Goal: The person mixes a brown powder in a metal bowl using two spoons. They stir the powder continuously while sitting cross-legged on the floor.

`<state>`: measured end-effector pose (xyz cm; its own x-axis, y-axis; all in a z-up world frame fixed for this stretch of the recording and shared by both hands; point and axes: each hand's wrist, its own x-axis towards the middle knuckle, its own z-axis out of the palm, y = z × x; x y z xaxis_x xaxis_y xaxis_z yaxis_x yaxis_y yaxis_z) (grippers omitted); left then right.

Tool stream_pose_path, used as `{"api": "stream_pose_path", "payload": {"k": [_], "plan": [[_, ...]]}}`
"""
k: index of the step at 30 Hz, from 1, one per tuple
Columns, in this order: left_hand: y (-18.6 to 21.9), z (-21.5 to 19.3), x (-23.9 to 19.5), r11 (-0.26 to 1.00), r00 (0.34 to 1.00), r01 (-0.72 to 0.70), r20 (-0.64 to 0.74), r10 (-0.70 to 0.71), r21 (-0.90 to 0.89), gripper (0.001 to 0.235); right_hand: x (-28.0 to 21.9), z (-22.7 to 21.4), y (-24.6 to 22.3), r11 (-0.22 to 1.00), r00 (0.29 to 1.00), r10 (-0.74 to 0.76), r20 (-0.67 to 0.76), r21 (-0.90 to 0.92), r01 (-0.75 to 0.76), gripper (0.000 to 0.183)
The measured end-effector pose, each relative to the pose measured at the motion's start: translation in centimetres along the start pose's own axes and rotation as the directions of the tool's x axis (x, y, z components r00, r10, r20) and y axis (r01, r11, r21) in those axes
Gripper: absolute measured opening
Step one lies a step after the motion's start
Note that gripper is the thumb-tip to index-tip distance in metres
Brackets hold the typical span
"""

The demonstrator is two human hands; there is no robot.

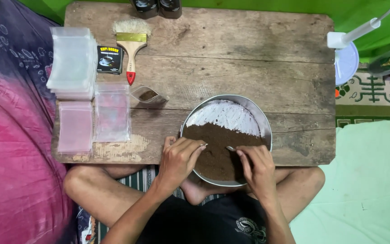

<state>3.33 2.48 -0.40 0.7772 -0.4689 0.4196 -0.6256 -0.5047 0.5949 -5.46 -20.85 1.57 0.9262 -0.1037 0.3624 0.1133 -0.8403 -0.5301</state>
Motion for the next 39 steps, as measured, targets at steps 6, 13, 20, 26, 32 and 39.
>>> {"api": "stream_pose_path", "payload": {"k": [6, 13, 20, 26, 32, 39], "plan": [[-0.4, -0.8, 2.3, 1.000, 0.998, 0.008, -0.068, -0.009, -0.018, 0.010, 3.2, 0.4, 1.1, 0.999, 0.999, 0.034, -0.009, 0.025, -0.034, 0.010], [-1.1, 1.4, 4.4, 0.996, 0.996, 0.035, -0.082, -0.042, -0.084, 0.011, 6.9, 2.1, 0.5, 0.999, 0.995, -0.023, 0.094, -0.036, 0.027, 0.012], [-1.1, 2.8, 4.2, 0.996, 0.986, 0.026, -0.160, -0.039, -0.082, 0.008, 7.5, 2.7, 1.2, 0.997, 0.984, -0.066, 0.166, -0.022, 0.071, 0.017], [-1.0, 2.6, 4.2, 0.993, 0.986, 0.034, -0.157, -0.052, -0.116, 0.008, 7.4, 3.2, 2.0, 0.997, 0.980, -0.057, 0.190, -0.037, 0.065, 0.016], [-1.2, 2.9, 3.9, 0.990, 0.982, 0.033, -0.179, -0.057, -0.134, 0.007, 7.4, 3.2, 1.3, 0.990, 0.971, -0.084, 0.224, -0.096, 0.107, 0.014], [-1.5, 3.5, 3.8, 0.994, 0.978, 0.016, -0.204, -0.039, -0.111, 0.007, 7.4, 3.2, 1.5, 0.993, 0.978, -0.056, 0.202, -0.090, 0.076, 0.016]]}}
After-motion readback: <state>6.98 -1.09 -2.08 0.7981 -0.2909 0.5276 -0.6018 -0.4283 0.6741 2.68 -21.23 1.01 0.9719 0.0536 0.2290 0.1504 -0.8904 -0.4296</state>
